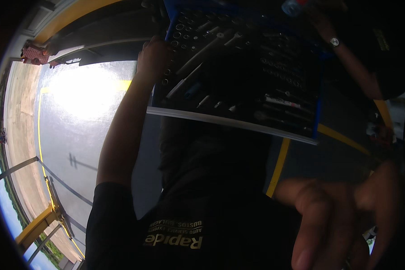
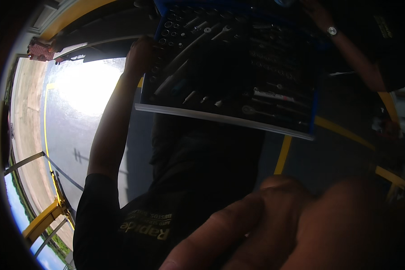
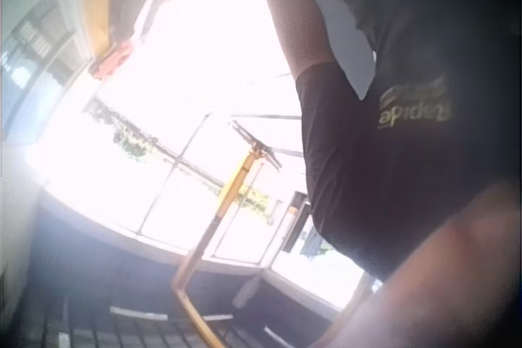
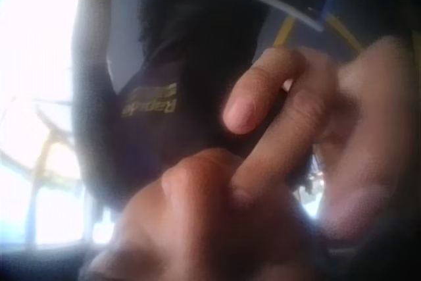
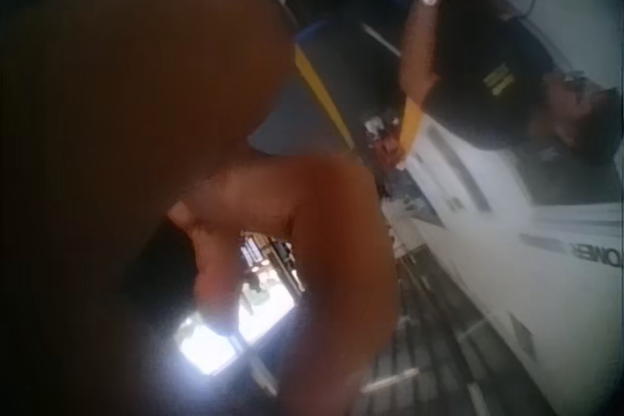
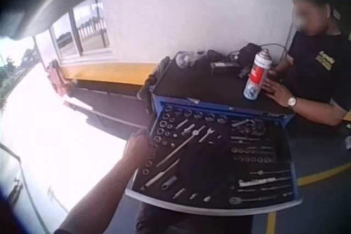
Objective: The person opens a tool drawer and repeatedly picks up, inspects, and places back various sockets and wrenches. The person wipes a socket with a cloth and continues handling tools without completing a repair.
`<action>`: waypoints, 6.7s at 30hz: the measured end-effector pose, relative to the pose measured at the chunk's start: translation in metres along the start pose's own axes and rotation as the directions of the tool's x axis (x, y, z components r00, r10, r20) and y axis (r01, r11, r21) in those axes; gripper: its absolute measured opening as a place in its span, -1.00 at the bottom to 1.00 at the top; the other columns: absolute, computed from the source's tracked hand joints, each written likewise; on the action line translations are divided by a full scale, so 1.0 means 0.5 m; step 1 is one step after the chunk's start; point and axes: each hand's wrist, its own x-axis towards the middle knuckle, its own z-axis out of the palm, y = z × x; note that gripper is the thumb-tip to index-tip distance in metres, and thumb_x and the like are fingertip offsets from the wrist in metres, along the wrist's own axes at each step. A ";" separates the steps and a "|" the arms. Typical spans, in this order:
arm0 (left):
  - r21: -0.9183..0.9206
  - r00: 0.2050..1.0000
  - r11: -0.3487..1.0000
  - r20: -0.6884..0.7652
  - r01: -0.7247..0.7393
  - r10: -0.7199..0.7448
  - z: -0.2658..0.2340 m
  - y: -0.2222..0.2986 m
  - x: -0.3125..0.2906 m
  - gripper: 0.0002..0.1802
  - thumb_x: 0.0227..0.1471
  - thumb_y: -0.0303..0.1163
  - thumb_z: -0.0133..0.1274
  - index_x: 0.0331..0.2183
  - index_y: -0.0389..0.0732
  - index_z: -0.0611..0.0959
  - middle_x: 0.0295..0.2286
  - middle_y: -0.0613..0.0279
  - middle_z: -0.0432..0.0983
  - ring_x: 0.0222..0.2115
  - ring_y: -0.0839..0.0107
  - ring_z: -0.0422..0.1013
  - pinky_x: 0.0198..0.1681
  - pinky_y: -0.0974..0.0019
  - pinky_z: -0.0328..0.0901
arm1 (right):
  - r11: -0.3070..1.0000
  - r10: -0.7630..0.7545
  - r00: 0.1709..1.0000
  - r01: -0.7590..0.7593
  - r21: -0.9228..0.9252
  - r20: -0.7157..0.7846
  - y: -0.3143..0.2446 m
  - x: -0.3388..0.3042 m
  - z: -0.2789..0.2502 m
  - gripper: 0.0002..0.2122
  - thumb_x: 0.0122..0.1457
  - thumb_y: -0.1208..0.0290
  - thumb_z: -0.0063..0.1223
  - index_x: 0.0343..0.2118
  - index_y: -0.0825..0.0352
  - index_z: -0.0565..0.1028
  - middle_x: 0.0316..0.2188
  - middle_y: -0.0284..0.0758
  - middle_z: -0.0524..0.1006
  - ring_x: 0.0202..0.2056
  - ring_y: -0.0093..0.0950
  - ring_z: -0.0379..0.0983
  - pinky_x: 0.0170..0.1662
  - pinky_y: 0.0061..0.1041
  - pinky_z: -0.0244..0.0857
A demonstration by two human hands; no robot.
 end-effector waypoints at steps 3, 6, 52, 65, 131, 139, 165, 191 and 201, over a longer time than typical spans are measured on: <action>0.136 1.000 0.991 -0.014 -0.020 0.022 -0.009 0.018 0.010 -0.80 0.06 -0.29 0.26 -0.23 -0.08 0.79 -0.15 0.12 0.58 -0.08 0.09 0.56 0.02 0.03 0.43 | 1.000 -0.024 1.000 0.024 -0.013 -0.016 -0.007 -0.006 0.015 -0.52 0.32 0.27 0.07 0.23 0.32 0.27 0.09 -0.12 0.39 0.03 -0.29 0.44 0.14 -0.22 0.29; 0.140 0.999 0.990 0.035 0.020 -0.025 -0.017 0.012 0.014 -0.75 0.03 -0.26 0.26 -0.21 -0.06 0.78 -0.12 0.17 0.57 -0.04 0.09 0.53 0.05 0.03 0.41 | 0.999 -0.037 0.999 0.037 -0.004 -0.016 -0.014 -0.006 0.018 -0.51 0.32 0.26 0.07 0.23 0.32 0.26 0.08 -0.12 0.40 0.02 -0.29 0.44 0.12 -0.25 0.29; -0.973 0.973 0.067 0.223 0.219 0.054 -0.161 0.220 -0.228 -0.58 0.15 -0.42 0.04 0.04 -0.34 0.53 -0.13 0.13 0.57 -0.11 0.40 0.52 0.09 0.29 0.38 | 0.800 0.268 0.369 -0.601 -0.008 -0.890 0.216 -0.052 -0.243 -0.88 0.18 0.40 0.25 -0.30 0.25 0.51 -0.34 -0.45 0.56 -0.29 -0.62 0.51 -0.17 -0.55 0.43; -0.809 0.800 -0.009 0.580 0.588 0.157 -0.144 0.316 -0.302 -0.64 0.22 -0.30 0.04 -0.02 -0.30 0.54 -0.25 0.18 0.55 -0.24 0.43 0.52 -0.10 0.34 0.43 | 0.237 0.255 0.853 -0.512 -0.825 -0.456 0.158 -0.049 -0.079 -0.69 0.16 0.40 0.31 -0.08 0.31 0.48 -0.07 -0.26 0.49 0.02 -0.33 0.46 0.05 -0.30 0.41; -0.787 0.970 0.615 0.118 -0.038 0.211 -0.157 0.363 -0.271 -0.72 0.00 -0.38 0.35 -0.24 -0.31 0.69 -0.22 0.19 0.51 -0.17 0.36 0.53 -0.11 0.28 0.42 | 0.193 -0.115 0.753 -0.623 -0.758 -0.648 0.235 -0.090 -0.069 -0.83 0.42 0.34 -0.04 -0.21 0.36 0.43 -0.48 -0.28 0.45 -0.48 -0.47 0.44 -0.43 -0.39 0.27; -0.651 0.903 0.663 -0.083 -0.370 0.422 -0.145 0.333 -0.258 -0.64 0.06 -0.31 0.31 -0.13 -0.29 0.69 -0.19 0.11 0.54 -0.10 0.26 0.53 -0.05 0.22 0.43 | 0.520 0.125 0.400 -0.806 -0.283 -0.908 0.235 -0.086 -0.078 -0.71 0.46 0.19 -0.08 -0.06 0.34 0.50 -0.22 -0.32 0.52 -0.15 -0.54 0.45 -0.08 -0.50 0.30; -0.867 0.872 0.145 0.487 0.476 0.051 -0.135 0.332 -0.270 -0.45 0.34 0.05 -0.01 0.01 -0.29 0.56 -0.23 0.19 0.53 -0.29 0.49 0.45 -0.22 0.39 0.36 | 0.425 0.386 0.646 -0.758 -0.495 -0.658 0.202 -0.083 -0.062 -0.63 0.13 0.39 0.40 -0.01 0.29 0.55 -0.15 -0.32 0.48 -0.08 -0.48 0.52 0.01 -0.41 0.47; -0.840 0.944 0.443 0.328 0.312 -0.041 -0.173 0.357 -0.257 -0.49 0.30 0.08 0.06 -0.20 -0.25 0.61 -0.45 0.31 0.53 -0.49 0.62 0.41 -0.43 0.50 0.30 | 0.317 0.204 0.734 -0.676 -0.665 -0.648 0.197 -0.052 -0.018 -0.62 0.23 0.33 0.29 0.06 0.36 0.53 -0.01 -0.24 0.48 0.00 -0.36 0.51 0.09 -0.39 0.43; -0.809 0.982 0.556 0.144 0.189 -0.124 -0.105 0.323 -0.264 -0.55 0.21 -0.05 0.19 -0.28 -0.31 0.56 -0.42 0.15 0.58 -0.37 0.42 0.50 -0.23 0.24 0.39 | 0.245 0.241 0.670 -0.742 -0.624 -0.702 0.239 -0.125 -0.024 -0.59 0.16 0.60 0.16 0.11 0.32 0.50 -0.07 -0.26 0.49 -0.03 -0.37 0.51 0.03 -0.41 0.42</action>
